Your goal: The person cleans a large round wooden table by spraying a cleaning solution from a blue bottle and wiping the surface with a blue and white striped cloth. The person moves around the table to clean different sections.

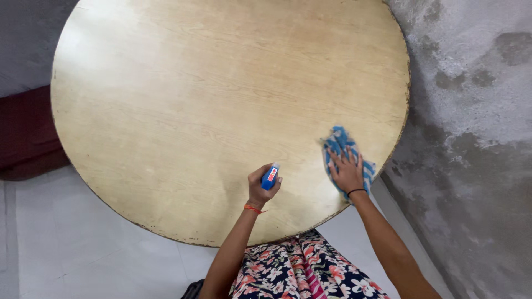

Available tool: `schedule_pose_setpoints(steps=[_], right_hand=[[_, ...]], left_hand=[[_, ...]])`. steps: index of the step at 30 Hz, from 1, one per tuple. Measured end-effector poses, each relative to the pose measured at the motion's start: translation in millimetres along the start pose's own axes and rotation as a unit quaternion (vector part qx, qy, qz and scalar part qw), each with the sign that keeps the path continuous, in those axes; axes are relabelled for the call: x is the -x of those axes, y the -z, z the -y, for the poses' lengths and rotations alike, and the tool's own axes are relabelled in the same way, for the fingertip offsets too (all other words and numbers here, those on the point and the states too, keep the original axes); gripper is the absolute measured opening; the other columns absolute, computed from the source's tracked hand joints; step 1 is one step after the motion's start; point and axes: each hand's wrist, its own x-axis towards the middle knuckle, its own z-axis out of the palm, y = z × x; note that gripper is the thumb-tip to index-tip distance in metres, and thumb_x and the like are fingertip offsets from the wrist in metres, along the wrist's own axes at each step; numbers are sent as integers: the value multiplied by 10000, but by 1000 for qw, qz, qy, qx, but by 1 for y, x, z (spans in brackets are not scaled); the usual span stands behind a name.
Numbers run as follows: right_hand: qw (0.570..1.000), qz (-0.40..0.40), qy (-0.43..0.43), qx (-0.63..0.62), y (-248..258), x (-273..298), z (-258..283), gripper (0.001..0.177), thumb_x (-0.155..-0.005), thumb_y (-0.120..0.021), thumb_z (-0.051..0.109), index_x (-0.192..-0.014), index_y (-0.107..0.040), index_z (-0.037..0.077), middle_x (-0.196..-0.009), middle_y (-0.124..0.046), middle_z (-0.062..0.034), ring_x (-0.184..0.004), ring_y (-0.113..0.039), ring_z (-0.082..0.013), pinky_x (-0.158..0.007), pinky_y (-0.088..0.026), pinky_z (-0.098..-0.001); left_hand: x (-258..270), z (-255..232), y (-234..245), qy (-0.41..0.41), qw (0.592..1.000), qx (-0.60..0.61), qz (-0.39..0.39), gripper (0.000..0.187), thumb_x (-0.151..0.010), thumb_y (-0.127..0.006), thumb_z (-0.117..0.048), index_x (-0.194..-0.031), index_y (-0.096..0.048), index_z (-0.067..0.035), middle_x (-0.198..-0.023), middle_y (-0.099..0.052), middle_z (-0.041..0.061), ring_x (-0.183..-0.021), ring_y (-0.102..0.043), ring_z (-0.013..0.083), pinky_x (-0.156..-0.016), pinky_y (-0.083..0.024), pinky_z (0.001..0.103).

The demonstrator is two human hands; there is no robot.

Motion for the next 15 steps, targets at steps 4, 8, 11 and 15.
schedule_pose_setpoints(steps=[4,8,11,15], right_hand=[[995,-28,-94,-1,1,-16,-49,577,-1041,-405,491,-1598,-394,343,-1554,-473,-173,-1558,-219,-356,-1229,-32,-619],[974,-50,-222,4,-10,-26,-59,584,-1064,-369,497,-1622,-383,326,-1589,-438,-180,-1573,-175,-374,-1241,6,-631],[953,-88,-288,-33,-23,-19,-48,572,-1068,-342,484,-1602,-374,280,-1626,-387,-178,-1556,-156,-417,-1203,28,-683],[957,-128,-257,-31,-37,14,-5,603,-1059,-374,467,-1624,-367,258,-1632,-366,-224,-1548,-146,-474,-1180,12,-703]], left_hand=[[2,-4,2,9,1000,12,-10,283,-806,-757,-29,-1074,-684,28,-756,-689,66,-668,-695,132,-647,-569,275],[14,-5,14,-7,999,12,-29,236,-837,-723,-17,-1060,-668,34,-781,-698,60,-703,-706,131,-680,-582,276],[31,-7,25,0,999,4,-38,233,-834,-718,-13,-1054,-665,41,-806,-706,66,-719,-720,134,-679,-587,276],[38,-8,44,-7,999,-3,-41,225,-836,-711,-11,-1050,-668,43,-825,-717,74,-737,-737,133,-686,-594,272]])
